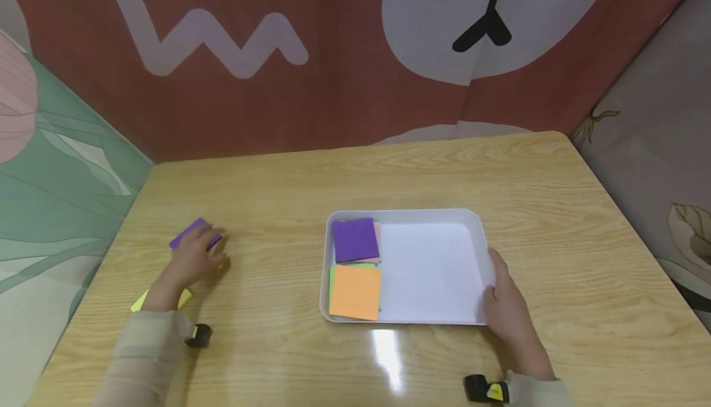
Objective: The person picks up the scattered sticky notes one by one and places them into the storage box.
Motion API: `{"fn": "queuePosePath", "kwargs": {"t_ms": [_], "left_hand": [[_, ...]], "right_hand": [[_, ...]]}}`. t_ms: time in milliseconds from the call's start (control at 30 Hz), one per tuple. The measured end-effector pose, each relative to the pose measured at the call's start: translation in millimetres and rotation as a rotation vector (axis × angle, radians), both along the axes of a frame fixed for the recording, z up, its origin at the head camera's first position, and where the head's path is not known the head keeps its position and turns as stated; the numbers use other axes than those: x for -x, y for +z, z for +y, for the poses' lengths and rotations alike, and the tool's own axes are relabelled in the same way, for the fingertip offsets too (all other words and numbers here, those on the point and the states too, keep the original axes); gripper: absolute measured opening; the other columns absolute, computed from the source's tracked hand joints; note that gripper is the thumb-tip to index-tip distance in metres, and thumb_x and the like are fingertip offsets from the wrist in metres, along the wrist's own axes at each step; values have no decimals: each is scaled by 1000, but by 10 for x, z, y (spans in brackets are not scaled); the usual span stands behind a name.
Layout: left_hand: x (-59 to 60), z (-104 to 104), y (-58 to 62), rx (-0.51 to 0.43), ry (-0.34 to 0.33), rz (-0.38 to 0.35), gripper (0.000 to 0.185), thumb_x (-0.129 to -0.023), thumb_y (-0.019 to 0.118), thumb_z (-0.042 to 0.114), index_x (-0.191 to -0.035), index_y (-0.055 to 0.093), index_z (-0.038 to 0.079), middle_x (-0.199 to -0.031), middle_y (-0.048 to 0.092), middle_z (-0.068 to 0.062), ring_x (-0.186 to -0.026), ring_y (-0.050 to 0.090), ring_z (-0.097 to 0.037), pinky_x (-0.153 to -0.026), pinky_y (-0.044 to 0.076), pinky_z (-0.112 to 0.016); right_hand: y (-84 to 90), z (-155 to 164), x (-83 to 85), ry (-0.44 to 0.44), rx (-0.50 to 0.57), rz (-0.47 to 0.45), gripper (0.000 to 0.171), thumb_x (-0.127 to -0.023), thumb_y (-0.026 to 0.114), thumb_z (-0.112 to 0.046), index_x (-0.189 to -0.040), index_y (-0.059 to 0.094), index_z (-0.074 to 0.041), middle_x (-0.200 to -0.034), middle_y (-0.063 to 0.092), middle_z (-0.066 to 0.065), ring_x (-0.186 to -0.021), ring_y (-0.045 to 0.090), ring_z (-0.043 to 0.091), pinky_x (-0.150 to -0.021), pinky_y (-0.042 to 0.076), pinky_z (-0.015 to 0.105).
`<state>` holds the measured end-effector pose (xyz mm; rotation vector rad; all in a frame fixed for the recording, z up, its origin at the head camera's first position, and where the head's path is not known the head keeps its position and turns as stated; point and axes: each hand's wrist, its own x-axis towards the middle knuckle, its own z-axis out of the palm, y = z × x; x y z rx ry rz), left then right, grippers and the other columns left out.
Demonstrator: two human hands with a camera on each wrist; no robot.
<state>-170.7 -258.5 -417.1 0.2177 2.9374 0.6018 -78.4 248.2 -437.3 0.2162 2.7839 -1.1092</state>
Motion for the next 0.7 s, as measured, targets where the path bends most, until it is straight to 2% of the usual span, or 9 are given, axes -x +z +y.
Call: {"fn": "queuePosePath", "kwargs": {"t_ms": [267, 700], "left_hand": [[19, -54, 16, 36, -8, -33, 51, -78, 58, 19, -121, 42, -3, -126, 27, -31, -111, 21, -55, -75, 15, -73], [98, -127, -31, 48, 0, -75, 55, -75, 56, 19, -123, 40, -4, -124, 28, -32, -111, 22, -54, -76, 20, -70]], "right_hand": [[6, 5, 8, -1, -2, -4, 58, -87, 24, 2, -137, -5, -4, -124, 20, 42, -110, 23, 55, -83, 22, 62], [-7, 0, 3, -4, 7, -10, 59, -86, 24, 2, -137, -5, -5, -124, 20, 42, -109, 24, 55, -83, 22, 62]]}}
